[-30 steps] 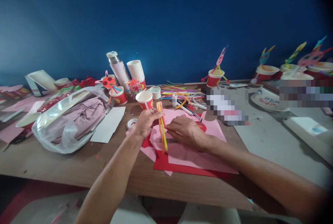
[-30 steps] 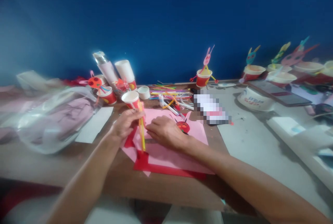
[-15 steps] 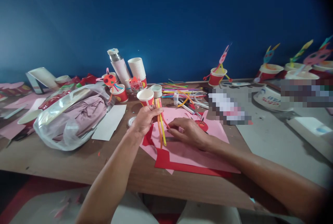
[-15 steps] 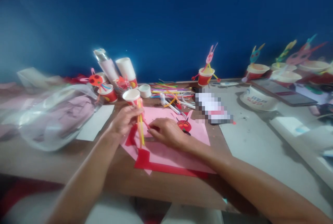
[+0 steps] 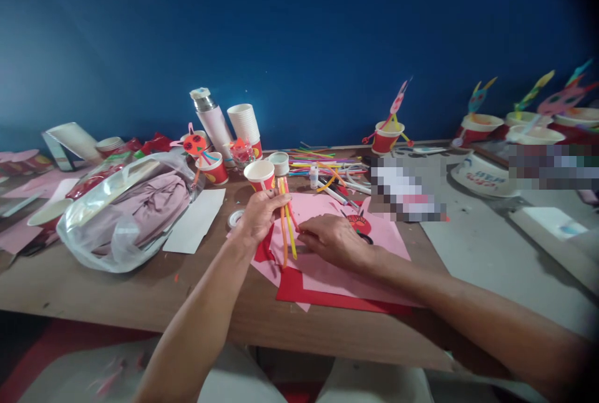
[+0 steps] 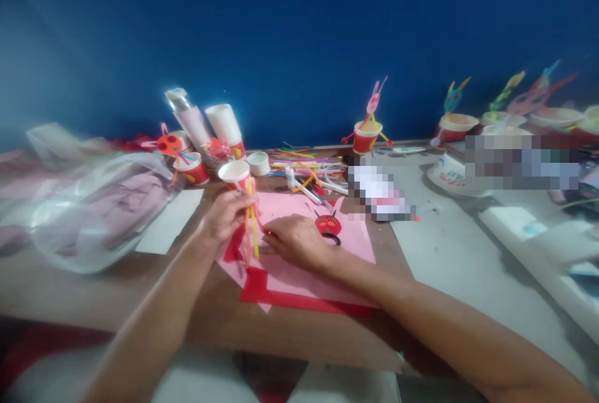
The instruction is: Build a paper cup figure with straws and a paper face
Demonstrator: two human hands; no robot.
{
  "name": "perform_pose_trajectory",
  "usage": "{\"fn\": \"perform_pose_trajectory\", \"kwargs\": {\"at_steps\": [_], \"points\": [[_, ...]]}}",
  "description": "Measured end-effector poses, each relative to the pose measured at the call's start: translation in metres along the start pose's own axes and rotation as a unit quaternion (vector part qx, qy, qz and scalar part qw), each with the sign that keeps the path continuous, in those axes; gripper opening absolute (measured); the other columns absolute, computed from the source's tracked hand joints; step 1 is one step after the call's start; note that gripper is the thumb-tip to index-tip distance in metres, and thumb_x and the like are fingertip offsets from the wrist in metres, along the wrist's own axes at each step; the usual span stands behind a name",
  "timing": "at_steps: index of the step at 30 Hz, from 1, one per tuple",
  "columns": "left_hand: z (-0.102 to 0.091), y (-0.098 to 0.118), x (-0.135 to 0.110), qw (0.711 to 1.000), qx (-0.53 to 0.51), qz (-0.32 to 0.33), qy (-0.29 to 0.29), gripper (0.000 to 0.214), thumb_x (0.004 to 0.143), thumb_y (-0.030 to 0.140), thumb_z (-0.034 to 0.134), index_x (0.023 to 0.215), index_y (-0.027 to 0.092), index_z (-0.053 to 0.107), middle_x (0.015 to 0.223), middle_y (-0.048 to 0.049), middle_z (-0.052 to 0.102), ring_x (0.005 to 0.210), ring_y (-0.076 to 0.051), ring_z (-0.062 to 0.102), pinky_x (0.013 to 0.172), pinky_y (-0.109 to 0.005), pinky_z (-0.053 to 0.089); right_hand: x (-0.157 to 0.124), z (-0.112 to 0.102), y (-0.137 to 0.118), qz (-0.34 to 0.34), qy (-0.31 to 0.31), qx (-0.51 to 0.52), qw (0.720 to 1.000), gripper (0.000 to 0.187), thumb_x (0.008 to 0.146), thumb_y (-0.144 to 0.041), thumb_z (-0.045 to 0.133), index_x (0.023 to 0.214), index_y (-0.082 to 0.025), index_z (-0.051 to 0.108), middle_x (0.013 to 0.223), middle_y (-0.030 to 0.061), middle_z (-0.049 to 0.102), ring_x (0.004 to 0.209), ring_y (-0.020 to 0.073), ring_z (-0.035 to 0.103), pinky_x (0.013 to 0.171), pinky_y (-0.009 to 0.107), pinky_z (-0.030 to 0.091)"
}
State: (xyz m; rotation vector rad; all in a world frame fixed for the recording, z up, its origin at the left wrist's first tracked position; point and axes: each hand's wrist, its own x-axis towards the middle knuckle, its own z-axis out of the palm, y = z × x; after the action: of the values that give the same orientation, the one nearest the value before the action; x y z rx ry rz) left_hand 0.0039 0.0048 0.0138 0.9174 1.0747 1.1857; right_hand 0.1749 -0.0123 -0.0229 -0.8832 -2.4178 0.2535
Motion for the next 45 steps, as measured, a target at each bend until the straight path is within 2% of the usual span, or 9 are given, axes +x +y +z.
{"fn": "perform_pose_trajectory", "kwargs": {"at_steps": [5,9,15,19,26,32,35,40,45], "points": [[-0.003,0.01,-0.002,1.0,-0.011,0.012,0.021,0.023,0.05,0.021,0.076,0.057,0.011,0.058,0.052,0.0032,0.053,0.049,-0.006,0.047,0.052,-0.021,0.039,0.003,-0.006,0.0,0.086,-0.026,0.158,0.983,0.017,0.085,-0.025,0.049,0.089,-0.018,0.063,0.084,0.0031,0.066,0.072,0.0128,0.057,0.063,0.023,0.038],[-0.006,0.011,-0.001,0.999,-0.014,0.025,0.033,0.023,0.049,0.021,0.077,0.056,0.011,0.057,0.05,0.0034,0.051,0.048,-0.006,0.046,0.05,-0.02,0.038,0.003,-0.005,0.0,0.087,-0.04,0.151,0.984,0.023,0.088,-0.029,0.045,0.079,-0.017,0.062,0.076,0.0025,0.064,0.064,0.0113,0.054,0.059,0.023,0.037],[-0.006,0.002,0.001,1.0,-0.003,0.013,0.014,0.023,0.052,0.024,0.076,0.058,0.012,0.057,0.051,0.0034,0.051,0.049,-0.007,0.048,0.051,-0.021,0.038,0.002,-0.004,-0.004,-0.169,-0.003,-0.061,0.984,0.029,0.09,-0.021,0.04,0.07,-0.014,0.06,0.065,0.005,0.057,0.064,0.0137,0.047,0.065,0.028,0.033],[-0.004,-0.002,0.001,1.0,0.004,-0.01,0.007,0.024,0.049,0.022,0.077,0.06,0.011,0.058,0.053,0.0036,0.052,0.05,-0.007,0.048,0.053,-0.022,0.039,0.002,-0.006,-0.001,-0.238,-0.01,-0.088,0.967,0.026,0.09,-0.016,0.04,0.072,-0.014,0.059,0.067,0.004,0.058,0.065,0.0133,0.045,0.067,0.028,0.034],[-0.005,0.005,0.001,0.999,-0.013,0.022,0.026,0.022,0.052,0.022,0.075,0.061,0.011,0.059,0.054,0.0035,0.054,0.05,-0.006,0.049,0.055,-0.021,0.04,-0.001,0.004,0.006,-0.098,0.035,0.042,0.994,0.029,0.087,-0.034,0.05,0.07,-0.014,0.062,0.064,0.0042,0.061,0.061,0.0125,0.051,0.063,0.026,0.036],[-0.009,0.01,-0.001,0.998,-0.029,0.037,0.037,0.023,0.052,0.021,0.076,0.065,0.01,0.061,0.055,0.0024,0.055,0.052,-0.007,0.051,0.054,-0.021,0.041,-0.001,0.004,0.005,0.001,0.04,0.148,0.988,0.023,0.085,-0.032,0.052,0.074,-0.015,0.062,0.068,0.0029,0.062,0.061,0.0108,0.053,0.061,0.023,0.038],[-0.009,0.007,0.001,0.997,-0.032,0.05,0.047,0.022,0.052,0.021,0.076,0.063,0.01,0.06,0.054,0.0032,0.054,0.05,-0.006,0.049,0.055,-0.02,0.041,0.0,0.004,0.003,-0.028,0.041,0.11,0.993,0.023,0.085,-0.029,0.052,0.071,-0.015,0.062,0.065,0.0033,0.061,0.06,0.0115,0.052,0.061,0.024,0.038],[-0.006,0.0,0.003,0.999,-0.006,0.031,0.03,0.022,0.053,0.023,0.075,0.061,0.011,0.058,0.051,0.0032,0.053,0.048,-0.007,0.049,0.052,-0.021,0.04,0.0,0.007,-0.002,-0.176,0.042,0.048,0.982,0.025,0.088,-0.023,0.045,0.071,-0.015,0.062,0.066,0.0058,0.06,0.066,0.014,0.052,0.068,0.028,0.038],[-0.004,0.001,0.003,0.999,-0.003,0.033,0.041,0.023,0.054,0.024,0.075,0.063,0.01,0.059,0.054,0.0029,0.054,0.05,-0.007,0.05,0.051,-0.019,0.039,-0.002,0.01,0.003,-0.095,0.038,0.06,0.993,0.03,0.088,-0.028,0.046,0.066,-0.015,0.061,0.063,0.0045,0.06,0.062,0.0131,0.051,0.065,0.026,0.037]]}}
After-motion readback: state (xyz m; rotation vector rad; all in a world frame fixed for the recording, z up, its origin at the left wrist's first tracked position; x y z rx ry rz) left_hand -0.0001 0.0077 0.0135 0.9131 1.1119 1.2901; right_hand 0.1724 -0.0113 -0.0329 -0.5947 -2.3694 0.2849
